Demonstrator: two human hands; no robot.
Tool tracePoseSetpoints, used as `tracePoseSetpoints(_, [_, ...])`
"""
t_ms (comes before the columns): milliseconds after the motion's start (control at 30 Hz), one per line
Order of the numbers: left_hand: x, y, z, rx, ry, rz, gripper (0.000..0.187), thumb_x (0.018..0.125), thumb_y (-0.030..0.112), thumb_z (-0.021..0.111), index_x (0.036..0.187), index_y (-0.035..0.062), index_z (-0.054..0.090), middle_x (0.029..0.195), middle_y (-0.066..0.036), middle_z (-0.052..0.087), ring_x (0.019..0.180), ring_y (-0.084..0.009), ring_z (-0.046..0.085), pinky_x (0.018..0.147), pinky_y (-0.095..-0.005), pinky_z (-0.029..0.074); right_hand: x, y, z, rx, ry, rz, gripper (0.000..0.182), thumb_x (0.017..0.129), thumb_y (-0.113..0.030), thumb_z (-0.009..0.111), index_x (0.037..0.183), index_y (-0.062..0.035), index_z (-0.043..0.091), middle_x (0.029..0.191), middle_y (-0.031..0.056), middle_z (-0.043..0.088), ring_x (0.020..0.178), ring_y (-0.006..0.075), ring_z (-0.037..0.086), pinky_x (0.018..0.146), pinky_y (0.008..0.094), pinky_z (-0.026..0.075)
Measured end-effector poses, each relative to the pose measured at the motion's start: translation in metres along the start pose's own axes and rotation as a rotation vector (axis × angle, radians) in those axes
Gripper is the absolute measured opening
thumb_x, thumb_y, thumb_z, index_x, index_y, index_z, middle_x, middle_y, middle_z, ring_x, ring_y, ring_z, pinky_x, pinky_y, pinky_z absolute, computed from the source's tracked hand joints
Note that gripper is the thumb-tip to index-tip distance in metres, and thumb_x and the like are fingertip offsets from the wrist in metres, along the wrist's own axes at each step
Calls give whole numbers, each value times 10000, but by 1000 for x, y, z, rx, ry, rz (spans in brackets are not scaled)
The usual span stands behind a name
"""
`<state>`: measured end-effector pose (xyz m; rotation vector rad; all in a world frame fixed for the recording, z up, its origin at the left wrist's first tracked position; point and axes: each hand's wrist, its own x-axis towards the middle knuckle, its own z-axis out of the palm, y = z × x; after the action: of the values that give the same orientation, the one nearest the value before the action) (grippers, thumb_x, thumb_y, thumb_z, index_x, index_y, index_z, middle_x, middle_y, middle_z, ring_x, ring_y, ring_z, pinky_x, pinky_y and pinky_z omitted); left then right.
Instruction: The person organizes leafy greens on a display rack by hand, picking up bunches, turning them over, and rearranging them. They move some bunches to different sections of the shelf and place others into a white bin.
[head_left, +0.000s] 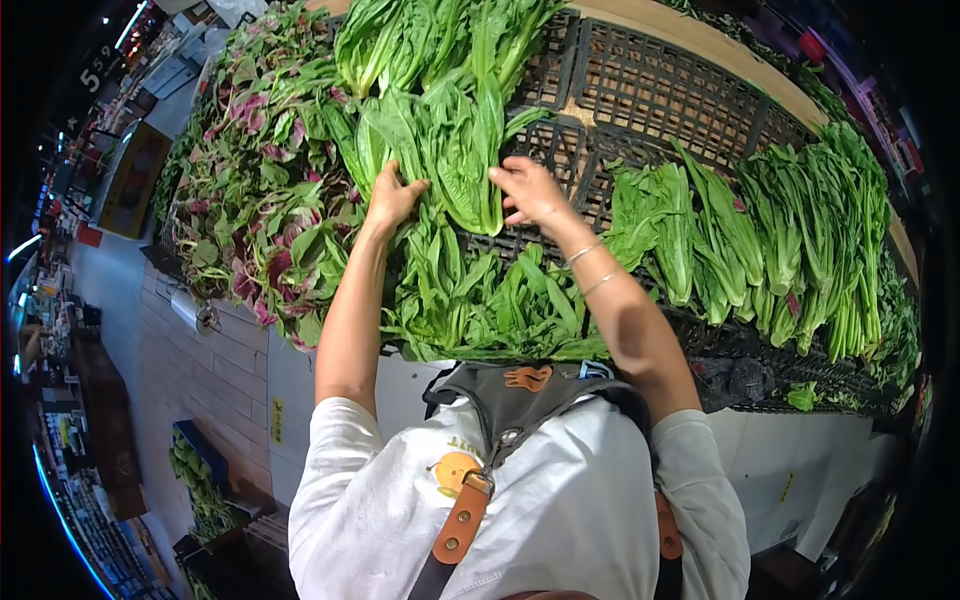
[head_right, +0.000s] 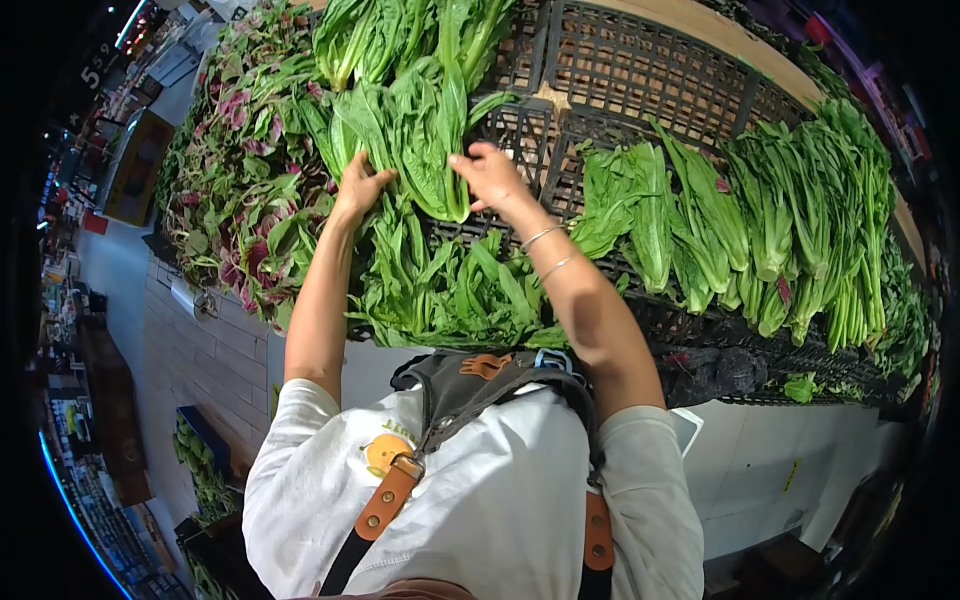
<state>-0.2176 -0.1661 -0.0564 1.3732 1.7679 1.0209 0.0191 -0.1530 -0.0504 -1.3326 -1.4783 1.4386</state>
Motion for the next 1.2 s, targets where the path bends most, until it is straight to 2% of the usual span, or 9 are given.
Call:
tracePoseSetpoints(167, [-13, 21, -26, 24, 69, 54, 733, 773, 209, 712, 1347, -83, 361, 866, -145, 579, 635, -170, 564, 599, -339, 510, -86, -65, -36, -164, 19, -476, 477, 877, -225, 606, 1274, 13, 492, 1115, 204, 614, 917, 210, 621, 785, 329, 519])
tracePoseSetpoints(233, [-12, 30, -35, 44, 89, 115, 779, 740, 265, 685, 1346, -100, 359, 863, -164, 603, 655, -199, 585, 642, -369, 520, -156, -116, -27, -72, -285, -496, 307, 869, -114, 607, 1153, 2, 585, 1077, 95, 626, 939, 153, 594, 805, 267, 500])
tracePoseSetpoints(333, [-36, 79, -49, 260, 141, 146, 800, 690, 303, 644, 1322, -116, 389, 820, -183, 630, 723, -233, 630, 687, -364, 531, -191, -88, 6, -229, -843, -658, 280, 891, -167, 591, 1132, -27, 604, 1081, 145, 624, 968, 271, 620, 836, 362, 502])
tracePoseSetpoints(433, [-56, 97, -67, 145, 184, 172, 675, 734, 232, 648, 1280, -103, 435, 785, -141, 640, 656, -188, 629, 602, -309, 526, -174, -11, 23, -523, -1005, -380, 281, 914, -200, 548, 1124, -21, 597, 1076, 166, 626, 984, 310, 609, 872, 390, 482])
tracePoseSetpoints(567, [-95, 93, -113, -185, 186, 240, 493, 775, 181, 683, 1190, -33, 524, 841, -66, 663, 630, -73, 572, 530, -226, 432, -167, 26, -9, -672, -481, -459, 233, 863, -165, 574, 1031, -13, 628, 985, 180, 633, 909, 350, 605, 819, 407, 480])
tracePoseSetpoints(767, [-160, 48, -159, -772, 193, 291, 442, 872, 85, 517, 1282, -56, 426, 1159, -154, 591, 1041, -195, 605, 908, -329, 505, -178, 23, 13, -991, -417, -730, 70, 768, -106, 592, 774, -50, 633, 769, 123, 628, 749, 295, 627, 625, 398, 495])
tracePoseSetpoints(1033, [-225, 14, -156, -1030, 347, 195, 516, 896, 148, 502, 1356, -36, 356, 1272, -147, 522, 1140, -242, 547, 976, -385, 452, -156, 72, 92, -1189, -565, -910, 32, 685, -125, 618, 674, -95, 622, 586, 63, 620, 534, 198, 633, 416, 346, 453])
tracePoseSetpoints(1133, [-239, 20, -143, -999, 304, 191, 539, 871, 172, 546, 1335, -36, 366, 1251, -150, 528, 1141, -252, 543, 987, -388, 447, -154, 73, 92, -779, -433, -1121, 101, 706, -93, 582, 741, 1, 585, 545, 117, 586, 512, 278, 616, 434, 371, 463])
tracePoseSetpoints(1200, [-246, 27, -132, -931, 270, 189, 555, 844, 179, 587, 1312, -34, 379, 1237, -150, 533, 1135, -251, 545, 990, -391, 447, -161, 73, 92, -936, -525, -929, 93, 715, -66, 561, 745, 22, 553, 576, 166, 590, 553, 327, 628, 462, 397, 483])
